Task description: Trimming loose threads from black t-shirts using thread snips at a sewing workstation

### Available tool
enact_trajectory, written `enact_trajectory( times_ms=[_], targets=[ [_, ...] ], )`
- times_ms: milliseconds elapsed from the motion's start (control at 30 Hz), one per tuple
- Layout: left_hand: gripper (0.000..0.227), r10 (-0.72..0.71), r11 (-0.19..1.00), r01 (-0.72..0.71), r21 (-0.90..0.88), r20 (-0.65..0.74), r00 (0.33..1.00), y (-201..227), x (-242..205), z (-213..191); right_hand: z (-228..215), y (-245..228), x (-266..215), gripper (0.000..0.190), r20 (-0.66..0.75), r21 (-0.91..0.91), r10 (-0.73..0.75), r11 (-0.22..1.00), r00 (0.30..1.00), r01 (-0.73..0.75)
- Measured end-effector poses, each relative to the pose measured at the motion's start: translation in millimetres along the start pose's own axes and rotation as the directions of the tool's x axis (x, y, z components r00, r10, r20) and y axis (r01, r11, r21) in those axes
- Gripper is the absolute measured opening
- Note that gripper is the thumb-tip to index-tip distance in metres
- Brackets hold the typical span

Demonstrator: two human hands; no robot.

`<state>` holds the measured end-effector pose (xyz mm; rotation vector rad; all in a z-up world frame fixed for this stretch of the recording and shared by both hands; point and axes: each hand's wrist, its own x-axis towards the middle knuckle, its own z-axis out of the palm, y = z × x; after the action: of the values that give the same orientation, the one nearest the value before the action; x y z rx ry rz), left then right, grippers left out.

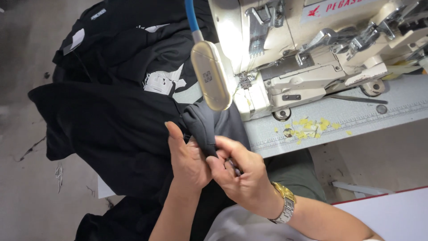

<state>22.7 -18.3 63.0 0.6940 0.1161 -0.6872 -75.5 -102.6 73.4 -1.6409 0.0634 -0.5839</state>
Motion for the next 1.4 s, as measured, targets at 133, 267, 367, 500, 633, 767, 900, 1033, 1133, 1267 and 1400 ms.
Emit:
enact_trajectory(
  times_ms=[133,267,367,500,633,767,900,1033,1133,1267,1400],
  targets=[
    [0.026,0.165,0.869,-0.189,0.457,0.093,0.982,14.8,-20.0,25.9,-15.5,15.9,0.6,0.042,0.076,-0.357,-0.448,0.822,0.891,0.444],
    [0.021,0.205,0.937,-0.232,0.261,0.129,0.970,32.9,-34.3,27.4,-27.6,17.1,5.4,0.039,0.184,-0.478,-0.489,0.714,0.853,0.512],
    [0.054,0.133,0.959,-0.125,0.255,-0.017,0.991,30.9,-39.6,33.2,-15.7,22.7,-1.0,0.037,0.191,-0.409,-0.525,0.726,0.830,0.553],
    [0.049,0.079,0.859,-0.071,0.507,0.006,0.997,33.7,-31.6,39.3,-6.1,26.3,0.0,0.028,0.281,-0.187,-0.539,0.780,0.794,0.597],
    [0.055,0.081,0.946,-0.071,0.317,-0.018,0.997,31.3,-8.2,-0.6,-21.3,18.1,3.1,0.058,0.312,-0.133,-0.431,0.863,0.847,0.488],
    [0.017,0.023,0.976,-0.065,0.206,0.198,0.980,41.6,-14.0,11.9,-39.5,0.0,16.6,0.046,0.133,-0.209,-0.427,0.870,0.894,0.446],
    [0.026,-0.036,0.979,-0.026,0.202,0.297,0.954,47.3,-18.1,23.2,-45.3,-9.8,30.8,0.030,0.069,-0.374,-0.412,0.834,0.909,0.407],
    [0.043,-0.052,0.983,0.023,0.184,0.156,0.986,46.5,-17.6,16.2,-37.0,-10.6,35.3,0.041,0.120,-0.462,-0.431,0.773,0.894,0.435],
    [0.040,-0.051,0.976,0.037,0.216,0.057,0.997,42.2,-22.9,22.1,-35.8,18.4,28.6,0.039,0.294,-0.473,-0.422,0.715,0.858,0.514],
    [0.042,-0.085,0.986,0.046,0.158,0.257,0.963,42.5,-12.1,9.8,-31.5,-1.3,37.3,0.009,0.107,-0.426,-0.367,0.823,0.924,0.377],
    [0.037,-0.035,0.976,-0.006,0.218,0.183,0.982,43.0,-9.6,-2.3,-44.9,-7.1,44.6,0.017,-0.244,-0.120,0.058,0.989,0.968,-0.090]
  ],
)
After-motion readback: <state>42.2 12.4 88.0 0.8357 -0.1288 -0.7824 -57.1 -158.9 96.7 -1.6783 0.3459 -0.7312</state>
